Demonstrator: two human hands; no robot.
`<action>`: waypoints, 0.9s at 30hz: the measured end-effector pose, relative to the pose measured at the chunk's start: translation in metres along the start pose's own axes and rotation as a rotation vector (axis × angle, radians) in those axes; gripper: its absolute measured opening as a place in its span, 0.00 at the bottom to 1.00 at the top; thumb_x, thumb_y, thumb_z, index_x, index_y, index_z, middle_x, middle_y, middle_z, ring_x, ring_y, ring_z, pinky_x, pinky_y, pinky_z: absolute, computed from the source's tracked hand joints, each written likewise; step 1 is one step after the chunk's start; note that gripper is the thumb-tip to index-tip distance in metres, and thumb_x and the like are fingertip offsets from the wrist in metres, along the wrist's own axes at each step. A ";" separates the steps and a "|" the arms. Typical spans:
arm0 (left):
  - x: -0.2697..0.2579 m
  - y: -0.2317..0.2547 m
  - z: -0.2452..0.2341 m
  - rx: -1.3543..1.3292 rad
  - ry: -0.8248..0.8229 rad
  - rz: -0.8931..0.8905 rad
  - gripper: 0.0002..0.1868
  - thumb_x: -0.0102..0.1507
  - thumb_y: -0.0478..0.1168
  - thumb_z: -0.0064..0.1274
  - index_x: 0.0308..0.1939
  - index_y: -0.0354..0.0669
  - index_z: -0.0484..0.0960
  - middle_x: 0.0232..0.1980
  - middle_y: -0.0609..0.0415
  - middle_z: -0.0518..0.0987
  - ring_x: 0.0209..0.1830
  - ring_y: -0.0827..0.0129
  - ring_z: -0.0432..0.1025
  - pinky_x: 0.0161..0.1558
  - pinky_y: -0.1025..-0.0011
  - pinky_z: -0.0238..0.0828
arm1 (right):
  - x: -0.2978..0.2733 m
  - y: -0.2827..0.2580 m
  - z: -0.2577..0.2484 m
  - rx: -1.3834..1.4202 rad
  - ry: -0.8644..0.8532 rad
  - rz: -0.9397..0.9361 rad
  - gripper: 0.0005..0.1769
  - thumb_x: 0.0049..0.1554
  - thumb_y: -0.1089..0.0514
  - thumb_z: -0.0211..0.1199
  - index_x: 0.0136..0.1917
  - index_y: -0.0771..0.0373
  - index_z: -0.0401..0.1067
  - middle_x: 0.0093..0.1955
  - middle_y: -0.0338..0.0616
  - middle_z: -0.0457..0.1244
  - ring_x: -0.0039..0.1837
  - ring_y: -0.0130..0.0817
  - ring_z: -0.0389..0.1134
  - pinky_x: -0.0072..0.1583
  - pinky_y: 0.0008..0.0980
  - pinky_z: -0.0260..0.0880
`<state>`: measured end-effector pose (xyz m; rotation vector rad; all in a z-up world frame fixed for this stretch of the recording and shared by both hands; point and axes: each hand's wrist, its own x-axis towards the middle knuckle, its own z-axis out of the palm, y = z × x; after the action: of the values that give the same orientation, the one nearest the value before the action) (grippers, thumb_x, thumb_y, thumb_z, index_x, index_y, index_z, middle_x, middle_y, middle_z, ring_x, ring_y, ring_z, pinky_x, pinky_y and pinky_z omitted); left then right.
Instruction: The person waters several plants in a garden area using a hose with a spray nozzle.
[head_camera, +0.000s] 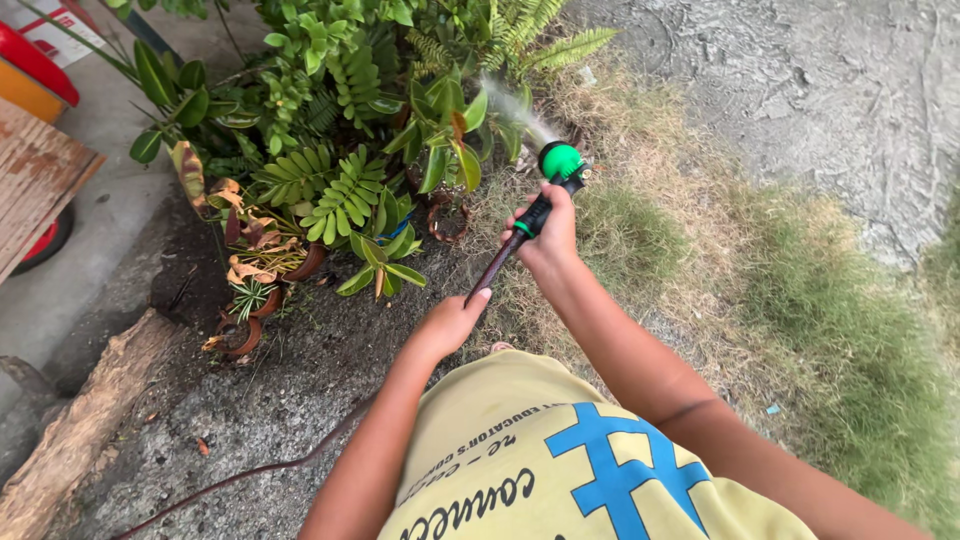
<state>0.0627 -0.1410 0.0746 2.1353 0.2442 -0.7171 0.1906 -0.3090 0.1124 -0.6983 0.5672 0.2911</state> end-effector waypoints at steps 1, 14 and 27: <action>0.001 0.002 0.001 0.016 -0.001 0.032 0.41 0.66 0.69 0.33 0.42 0.32 0.84 0.36 0.35 0.83 0.39 0.43 0.78 0.48 0.52 0.71 | -0.001 -0.003 -0.002 0.004 0.004 -0.004 0.16 0.53 0.44 0.58 0.43 0.55 0.61 0.33 0.43 0.57 0.37 0.41 0.61 0.39 0.43 0.60; 0.009 0.013 0.004 0.006 -0.032 0.055 0.41 0.66 0.69 0.35 0.39 0.30 0.84 0.36 0.34 0.83 0.41 0.41 0.79 0.48 0.52 0.72 | -0.009 -0.020 -0.003 0.021 0.013 -0.048 0.16 0.54 0.43 0.59 0.43 0.55 0.61 0.33 0.43 0.57 0.38 0.41 0.61 0.40 0.43 0.61; 0.013 0.004 0.017 -0.032 0.021 0.098 0.40 0.65 0.69 0.37 0.37 0.31 0.84 0.33 0.35 0.82 0.37 0.42 0.78 0.45 0.51 0.72 | -0.007 -0.018 -0.007 -0.009 -0.015 -0.042 0.16 0.54 0.43 0.58 0.44 0.57 0.62 0.33 0.44 0.58 0.37 0.43 0.62 0.40 0.46 0.62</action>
<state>0.0682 -0.1577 0.0618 2.1101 0.1602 -0.6302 0.1900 -0.3272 0.1212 -0.7153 0.5366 0.2595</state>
